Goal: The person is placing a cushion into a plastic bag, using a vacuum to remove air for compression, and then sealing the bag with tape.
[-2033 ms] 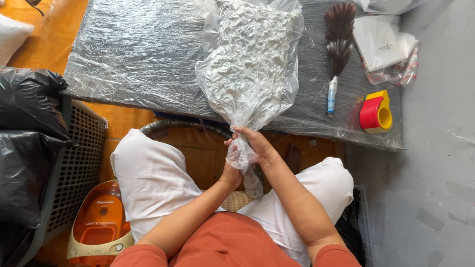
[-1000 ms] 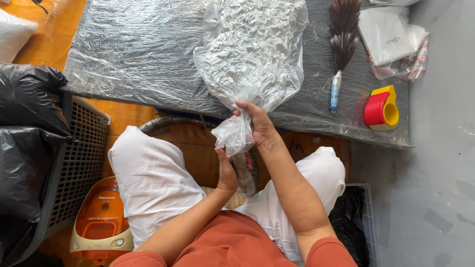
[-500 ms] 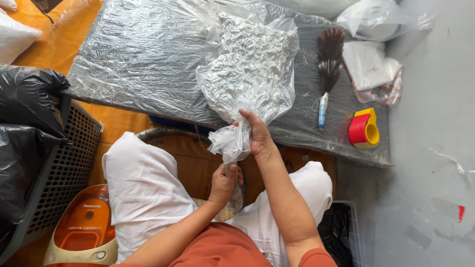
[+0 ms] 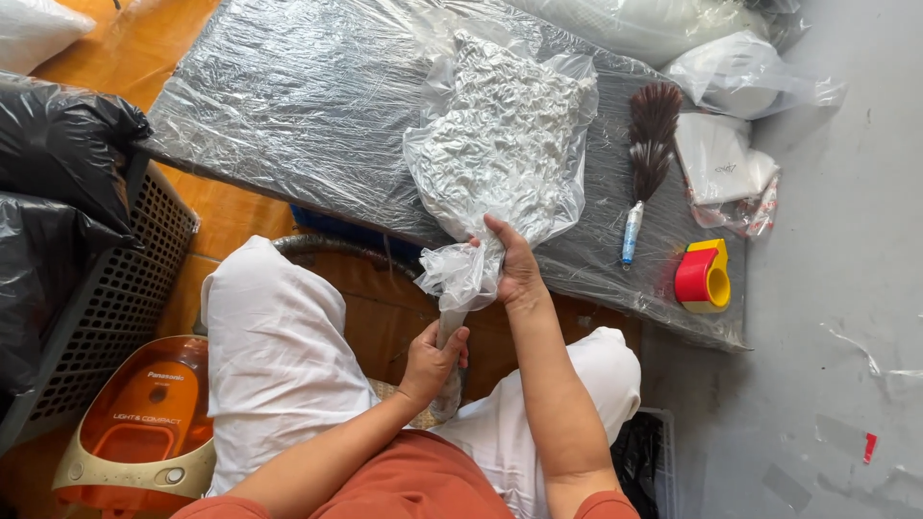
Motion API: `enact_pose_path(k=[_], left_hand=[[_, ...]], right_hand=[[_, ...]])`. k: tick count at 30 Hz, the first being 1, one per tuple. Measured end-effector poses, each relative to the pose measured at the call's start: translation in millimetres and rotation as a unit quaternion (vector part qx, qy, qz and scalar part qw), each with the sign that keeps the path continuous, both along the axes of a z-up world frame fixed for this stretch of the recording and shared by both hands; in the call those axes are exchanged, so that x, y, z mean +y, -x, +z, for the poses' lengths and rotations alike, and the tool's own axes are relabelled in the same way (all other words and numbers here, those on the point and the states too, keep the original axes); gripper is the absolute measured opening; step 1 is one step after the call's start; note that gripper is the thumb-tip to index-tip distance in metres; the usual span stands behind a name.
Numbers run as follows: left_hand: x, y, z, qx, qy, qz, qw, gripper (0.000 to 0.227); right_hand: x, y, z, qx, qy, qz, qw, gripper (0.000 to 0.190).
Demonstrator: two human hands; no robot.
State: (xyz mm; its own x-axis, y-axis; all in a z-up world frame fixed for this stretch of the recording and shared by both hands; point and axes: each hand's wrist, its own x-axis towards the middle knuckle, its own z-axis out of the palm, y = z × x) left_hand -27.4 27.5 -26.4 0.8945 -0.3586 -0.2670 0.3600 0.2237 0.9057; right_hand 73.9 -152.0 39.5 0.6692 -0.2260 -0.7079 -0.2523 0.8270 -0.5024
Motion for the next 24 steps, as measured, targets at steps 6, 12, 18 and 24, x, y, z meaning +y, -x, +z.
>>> enact_pose_path(k=[6, 12, 18, 24], left_hand=[[6.0, 3.5, -4.6, 0.001, -0.021, -0.016, 1.000, 0.039], [14.6, 4.7, 5.5, -0.025, -0.057, -0.028, 0.998, 0.040], [24.0, 16.1, 3.6, -0.042, -0.073, -0.044, 0.995, 0.040], [29.8, 19.3, -11.2, -0.041, -0.096, -0.015, 0.994, 0.045]], right_hand=[[-5.1, 1.9, -2.6, -0.022, -0.006, 0.048, 0.999, 0.029], [-19.6, 1.9, -32.4, -0.052, 0.015, 0.049, 0.997, 0.022], [-60.5, -9.5, -69.2, -0.087, -0.012, 0.182, 0.979, 0.041], [-99.5, -9.4, -30.3, -0.144, -0.091, 0.152, 0.974, 0.027]])
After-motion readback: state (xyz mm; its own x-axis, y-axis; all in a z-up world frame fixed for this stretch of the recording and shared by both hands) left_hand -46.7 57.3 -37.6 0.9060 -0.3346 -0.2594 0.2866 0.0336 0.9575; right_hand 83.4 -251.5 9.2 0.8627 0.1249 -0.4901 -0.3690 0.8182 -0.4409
